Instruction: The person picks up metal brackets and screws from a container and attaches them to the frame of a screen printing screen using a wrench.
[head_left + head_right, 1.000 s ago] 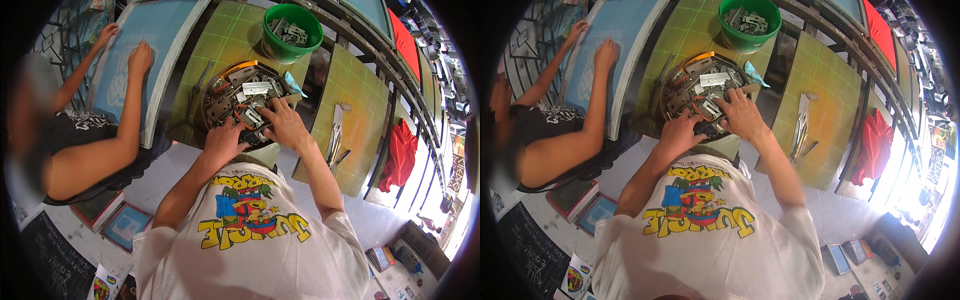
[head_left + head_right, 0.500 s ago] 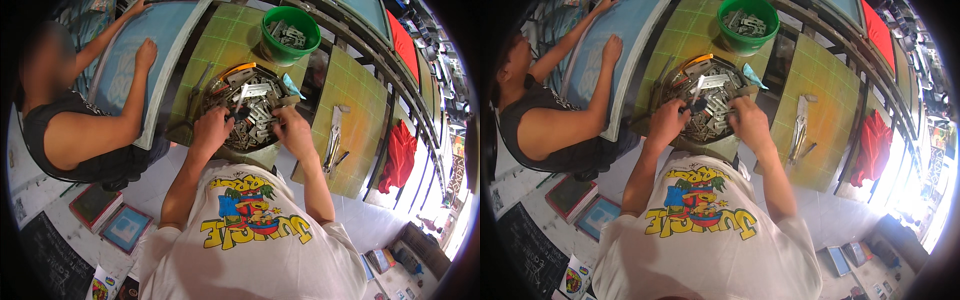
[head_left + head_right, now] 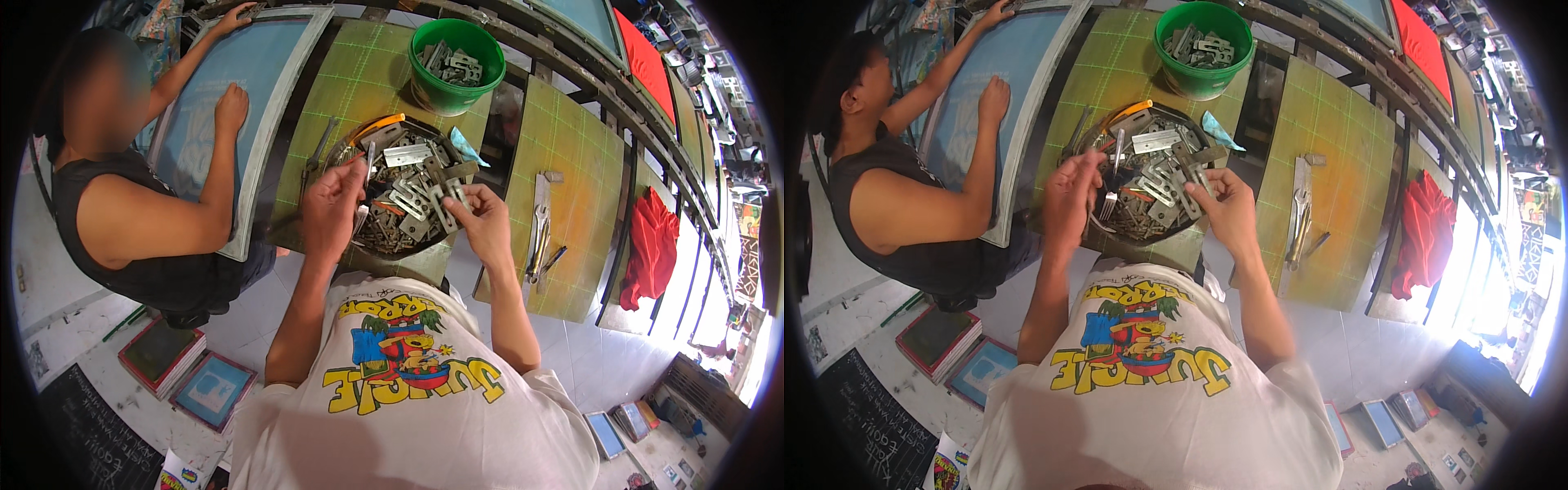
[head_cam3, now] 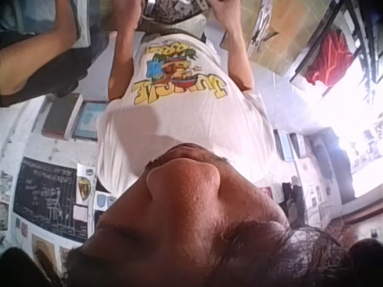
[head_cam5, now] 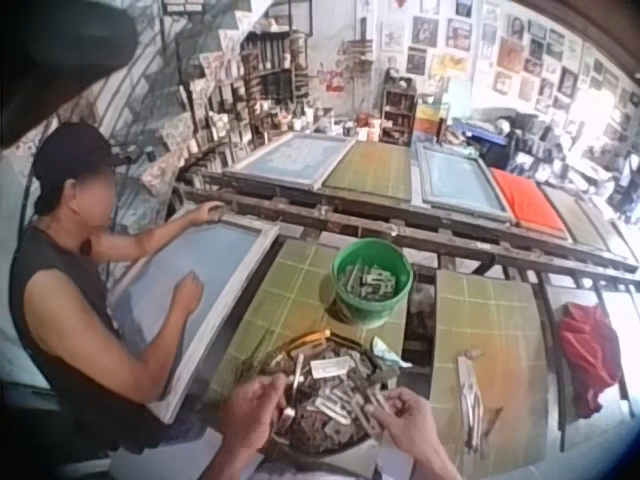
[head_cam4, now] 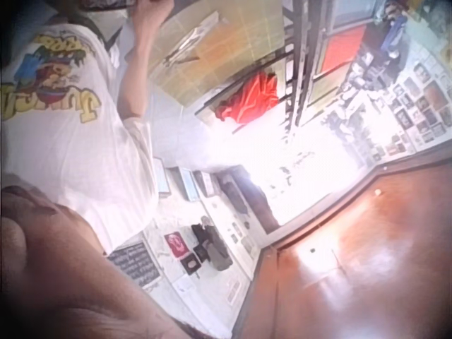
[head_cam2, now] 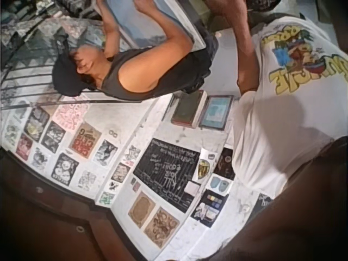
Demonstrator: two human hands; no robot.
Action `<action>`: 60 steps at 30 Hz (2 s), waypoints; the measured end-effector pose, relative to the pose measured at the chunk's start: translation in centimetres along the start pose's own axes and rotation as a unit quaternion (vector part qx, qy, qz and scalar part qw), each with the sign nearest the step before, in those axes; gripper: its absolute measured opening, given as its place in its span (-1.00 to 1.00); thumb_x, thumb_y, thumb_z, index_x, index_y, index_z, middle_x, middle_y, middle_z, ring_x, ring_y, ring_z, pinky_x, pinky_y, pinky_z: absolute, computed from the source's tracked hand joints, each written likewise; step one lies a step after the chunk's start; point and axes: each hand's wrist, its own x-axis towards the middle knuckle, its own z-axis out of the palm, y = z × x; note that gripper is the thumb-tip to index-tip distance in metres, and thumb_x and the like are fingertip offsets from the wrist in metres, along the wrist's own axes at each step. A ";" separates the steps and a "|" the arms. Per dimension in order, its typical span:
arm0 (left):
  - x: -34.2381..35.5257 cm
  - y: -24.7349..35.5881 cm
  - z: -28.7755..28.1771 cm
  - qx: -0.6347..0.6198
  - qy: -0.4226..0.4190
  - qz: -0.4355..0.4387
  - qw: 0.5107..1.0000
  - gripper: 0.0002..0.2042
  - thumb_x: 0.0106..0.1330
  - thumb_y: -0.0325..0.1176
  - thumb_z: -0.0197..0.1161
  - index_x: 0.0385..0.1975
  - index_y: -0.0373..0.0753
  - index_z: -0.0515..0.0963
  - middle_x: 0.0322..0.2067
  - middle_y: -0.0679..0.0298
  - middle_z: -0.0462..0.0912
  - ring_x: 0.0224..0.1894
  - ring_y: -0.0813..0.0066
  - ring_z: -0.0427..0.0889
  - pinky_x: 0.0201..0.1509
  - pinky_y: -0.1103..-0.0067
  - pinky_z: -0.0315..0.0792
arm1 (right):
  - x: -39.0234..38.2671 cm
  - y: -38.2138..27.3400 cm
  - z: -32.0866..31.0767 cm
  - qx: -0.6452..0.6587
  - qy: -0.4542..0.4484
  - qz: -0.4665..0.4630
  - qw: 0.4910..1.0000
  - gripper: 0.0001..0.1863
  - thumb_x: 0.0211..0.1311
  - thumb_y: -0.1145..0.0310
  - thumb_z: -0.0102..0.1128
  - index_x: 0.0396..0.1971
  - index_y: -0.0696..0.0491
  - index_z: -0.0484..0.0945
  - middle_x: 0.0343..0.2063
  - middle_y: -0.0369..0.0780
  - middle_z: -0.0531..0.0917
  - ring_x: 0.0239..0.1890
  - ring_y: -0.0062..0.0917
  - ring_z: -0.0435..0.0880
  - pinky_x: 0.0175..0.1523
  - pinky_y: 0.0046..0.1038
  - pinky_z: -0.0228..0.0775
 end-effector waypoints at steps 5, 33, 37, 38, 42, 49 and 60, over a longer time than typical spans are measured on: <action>-0.7 -2.2 2.8 -0.388 -0.041 -0.263 0.883 -0.27 0.42 0.34 0.10 0.15 -0.30 0.51 -0.31 0.28 0.66 -0.40 0.60 0.62 -0.45 0.67 0.46 | -1.9 -0.7 4.2 0.077 0.067 -0.050 0.993 -0.73 0.33 0.50 0.35 -0.01 0.21 0.63 -0.26 -0.21 0.79 -0.32 -0.68 0.72 -0.24 -0.59 0.54; -0.4 -2.9 -5.0 -0.355 -0.031 -0.141 0.924 -0.70 0.32 -0.42 0.06 0.04 -0.30 0.44 -0.26 0.23 0.50 -0.43 0.54 0.48 -0.29 0.48 0.57 | 6.0 -1.9 1.8 -0.556 -0.252 -0.327 0.721 -0.60 0.19 0.32 0.33 0.05 -0.11 0.55 -0.14 -0.14 0.53 -0.04 -0.22 0.64 -0.05 -0.22 0.56; -0.2 -3.5 -4.3 -0.361 -0.040 -0.158 0.918 -0.74 0.44 -0.22 0.04 -0.17 -0.30 0.53 -0.37 0.29 0.48 -0.48 0.58 0.42 -0.42 0.61 0.32 | 8.4 -2.2 1.2 -0.493 -0.152 -0.307 0.800 -0.66 0.18 0.29 0.40 -0.09 0.02 0.53 -0.23 -0.14 0.56 -0.17 -0.13 0.66 -0.10 -0.18 0.55; 0.0 -3.7 -3.9 -0.333 -0.031 -0.172 0.927 -0.72 0.49 -0.17 0.14 -0.26 -0.27 0.61 -0.41 0.32 0.50 -0.49 0.59 0.43 -0.43 0.61 0.32 | 8.6 -1.9 1.2 -0.491 -0.145 -0.297 0.806 -0.64 0.18 0.29 0.41 -0.07 0.02 0.52 -0.22 -0.14 0.56 -0.16 -0.13 0.66 -0.11 -0.17 0.55; -0.3 -3.0 -2.3 0.155 -0.053 -0.022 0.986 -0.81 0.46 -0.28 0.30 -0.23 -0.29 0.70 -0.31 0.22 0.69 -0.37 0.48 0.62 -0.28 0.54 0.44 | 8.0 -2.2 2.3 -0.487 -0.049 -0.362 0.793 -0.61 0.18 0.25 0.41 -0.02 -0.01 0.54 -0.17 -0.16 0.59 -0.10 -0.17 0.68 -0.12 -0.22 0.57; -0.5 -2.9 -2.0 0.335 -0.034 0.165 0.927 -0.86 0.39 -0.41 0.33 -0.14 -0.29 0.70 -0.35 0.15 0.68 -0.34 0.40 0.64 -0.21 0.46 0.48 | 2.3 -2.1 3.1 -0.372 -0.200 -0.122 0.899 -0.77 0.18 0.18 0.41 -0.32 0.02 0.72 -0.30 -0.08 0.74 -0.17 -0.17 0.74 -0.08 -0.24 0.58; 0.0 -2.2 -3.0 0.079 -0.006 -0.055 0.995 -0.59 0.48 -0.05 0.27 -0.37 -0.35 0.70 -0.57 0.38 0.58 -0.56 0.68 0.48 -0.45 0.60 0.35 | -0.4 1.0 9.3 -0.502 -0.146 -0.064 0.850 -0.71 0.12 0.11 0.41 -0.40 0.06 0.73 -0.47 -0.08 0.73 -0.31 -0.16 0.78 -0.12 -0.17 0.63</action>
